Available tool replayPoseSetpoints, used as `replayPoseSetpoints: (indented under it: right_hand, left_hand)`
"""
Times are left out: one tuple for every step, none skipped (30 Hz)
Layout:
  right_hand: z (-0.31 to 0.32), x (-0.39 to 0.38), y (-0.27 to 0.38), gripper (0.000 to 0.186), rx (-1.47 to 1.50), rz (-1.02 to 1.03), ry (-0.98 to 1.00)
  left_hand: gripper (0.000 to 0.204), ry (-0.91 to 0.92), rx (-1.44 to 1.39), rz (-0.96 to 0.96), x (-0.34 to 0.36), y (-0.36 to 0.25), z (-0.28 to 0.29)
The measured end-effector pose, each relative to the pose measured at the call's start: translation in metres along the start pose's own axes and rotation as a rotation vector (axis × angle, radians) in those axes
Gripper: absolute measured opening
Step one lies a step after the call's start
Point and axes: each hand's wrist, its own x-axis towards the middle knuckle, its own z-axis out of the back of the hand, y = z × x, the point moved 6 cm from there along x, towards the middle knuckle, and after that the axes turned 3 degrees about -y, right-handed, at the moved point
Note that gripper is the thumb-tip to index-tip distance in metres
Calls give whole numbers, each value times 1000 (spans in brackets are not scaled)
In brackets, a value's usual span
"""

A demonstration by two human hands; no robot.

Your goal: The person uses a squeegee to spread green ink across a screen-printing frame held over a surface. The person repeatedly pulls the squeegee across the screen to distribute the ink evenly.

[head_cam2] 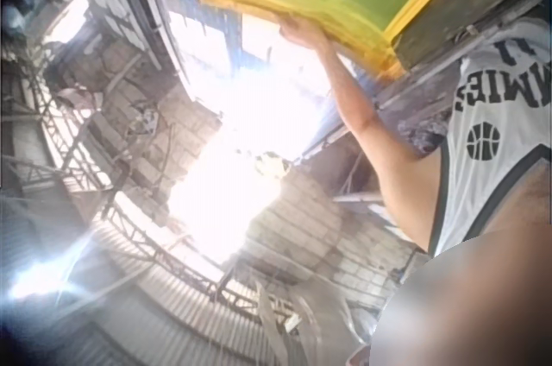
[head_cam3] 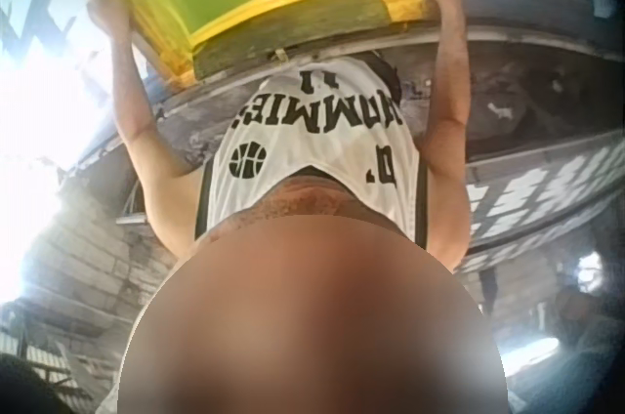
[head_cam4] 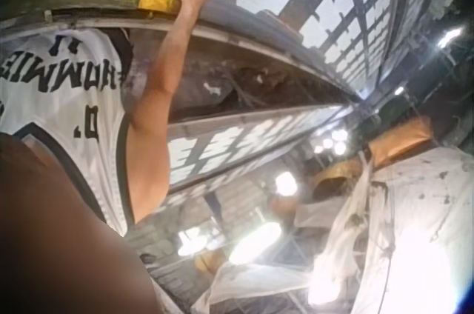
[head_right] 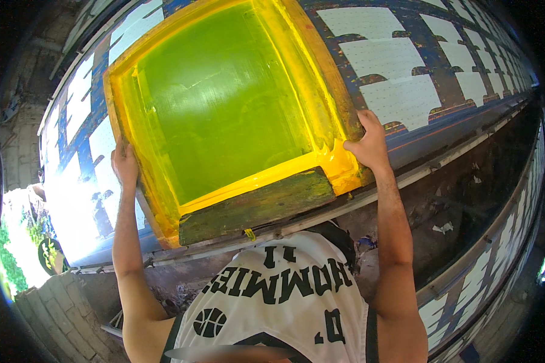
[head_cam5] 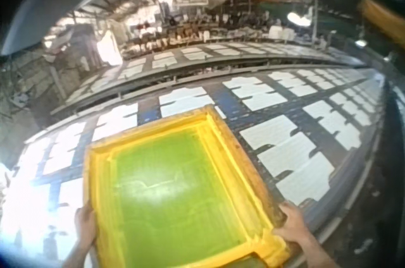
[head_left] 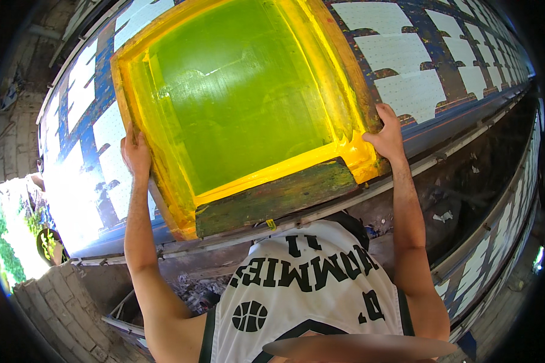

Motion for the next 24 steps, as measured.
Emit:
replayPoseSetpoints:
  right_hand:
    - [7,3,-13,79,10,-13,-2]
    - [10,6,-23,79,14,-6,16]
    - [12,7,-31,79,19,-11,33]
    - [15,9,-38,79,24,-16,49]
    - [19,9,-42,79,16,-2,56]
    - [21,8,-44,79,8,15,63]
    - [22,8,-45,79,0,32,73]
    - [23,7,-45,78,2,45,68]
    - [24,6,-45,78,4,59,65]
    - [23,5,-45,78,8,73,71]
    - [23,4,-46,78,6,68,69]
    - [23,5,-47,78,10,61,74]
    - [23,6,-47,79,21,69,74]
    - [23,6,-49,76,-6,48,83]
    - [24,6,-49,74,-25,42,90]
    - [23,6,-46,72,-35,62,86]
    - [21,5,-44,72,-40,24,82]
    - [22,4,-40,72,-36,8,65]
    - [21,2,-37,72,-41,-56,59]
    - [27,0,-25,68,-12,13,-18]
    - [34,-4,-14,65,11,31,-80]
    - [40,-8,-2,62,38,26,-137]
    - [39,-14,18,60,16,116,-122]
    - [38,-20,37,58,-1,183,-105]
  left_hand:
    - [53,9,12,18,-5,-10,-3]
    - [53,13,-1,21,-9,-20,-5]
    - [52,9,3,8,-12,-27,-5]
    - [52,13,10,11,-16,-34,-5]
    - [52,13,15,22,-18,-38,-6]
    - [52,12,21,3,-20,-43,-6]
    - [52,7,27,-7,-22,-47,-6]
    - [51,0,37,-9,-24,-49,-6]
    - [51,-9,31,-24,-26,-52,-6]
    - [51,-21,25,-30,-26,-54,-6]
    - [51,-28,22,-13,-26,-54,-7]
    - [50,-16,12,-18,-27,-55,-9]
    - [50,-3,1,2,-27,-55,-11]
    - [49,9,-9,24,-28,-53,-13]
    - [49,12,11,17,-29,-54,-17]
    - [48,13,31,11,-30,-56,-22]
    - [48,20,58,27,-31,-54,-24]
    - [48,45,97,30,-31,-53,-27]
    - [48,37,96,14,-29,-55,-28]
    - [48,36,104,11,-31,-55,-28]
    - [48,39,115,9,-33,-54,-28]
    - [47,37,144,-10,-33,-54,-29]
    - [47,29,148,-13,-34,-54,-29]
    - [47,20,152,-17,-34,-54,-30]
